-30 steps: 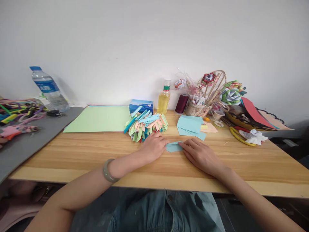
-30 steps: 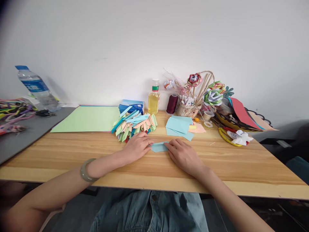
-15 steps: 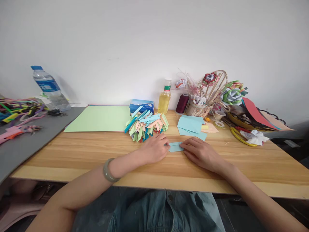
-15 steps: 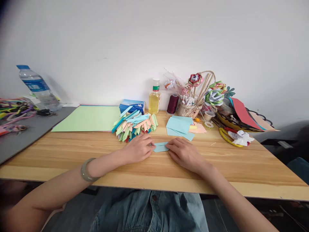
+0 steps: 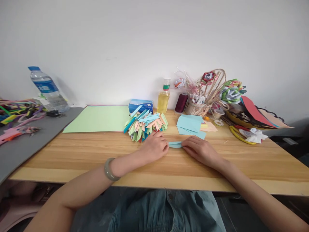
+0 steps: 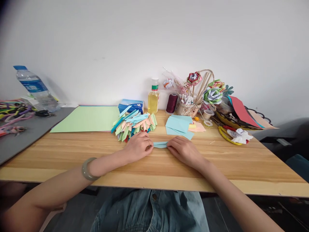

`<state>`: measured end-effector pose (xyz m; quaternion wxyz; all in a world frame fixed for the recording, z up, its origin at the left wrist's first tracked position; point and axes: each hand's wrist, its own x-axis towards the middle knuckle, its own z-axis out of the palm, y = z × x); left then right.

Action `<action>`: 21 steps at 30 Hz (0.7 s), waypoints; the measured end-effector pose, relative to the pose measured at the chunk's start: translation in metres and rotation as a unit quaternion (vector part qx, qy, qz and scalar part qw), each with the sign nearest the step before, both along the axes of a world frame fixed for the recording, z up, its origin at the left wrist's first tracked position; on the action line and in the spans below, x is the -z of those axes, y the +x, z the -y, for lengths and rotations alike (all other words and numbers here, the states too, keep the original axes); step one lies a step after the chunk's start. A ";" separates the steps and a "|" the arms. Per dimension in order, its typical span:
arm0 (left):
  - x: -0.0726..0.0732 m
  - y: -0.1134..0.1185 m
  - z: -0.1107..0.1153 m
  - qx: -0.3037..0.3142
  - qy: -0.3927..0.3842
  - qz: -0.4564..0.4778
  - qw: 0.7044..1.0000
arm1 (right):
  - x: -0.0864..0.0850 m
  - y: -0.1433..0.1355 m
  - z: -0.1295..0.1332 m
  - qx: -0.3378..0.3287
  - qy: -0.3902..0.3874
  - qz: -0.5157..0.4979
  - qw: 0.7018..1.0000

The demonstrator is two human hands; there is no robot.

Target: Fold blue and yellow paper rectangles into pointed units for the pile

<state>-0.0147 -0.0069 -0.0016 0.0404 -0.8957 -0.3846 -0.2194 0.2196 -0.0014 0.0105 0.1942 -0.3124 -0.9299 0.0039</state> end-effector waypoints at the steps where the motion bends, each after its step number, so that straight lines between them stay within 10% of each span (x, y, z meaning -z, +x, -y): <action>1: -0.001 0.001 0.000 -0.018 -0.022 0.017 0.999 | 0.001 0.000 -0.001 0.004 -0.013 -0.009 1.000; 21: -0.011 0.011 0.004 -0.140 -0.175 0.101 0.969 | 0.003 -0.009 -0.006 0.090 -0.113 -0.022 0.989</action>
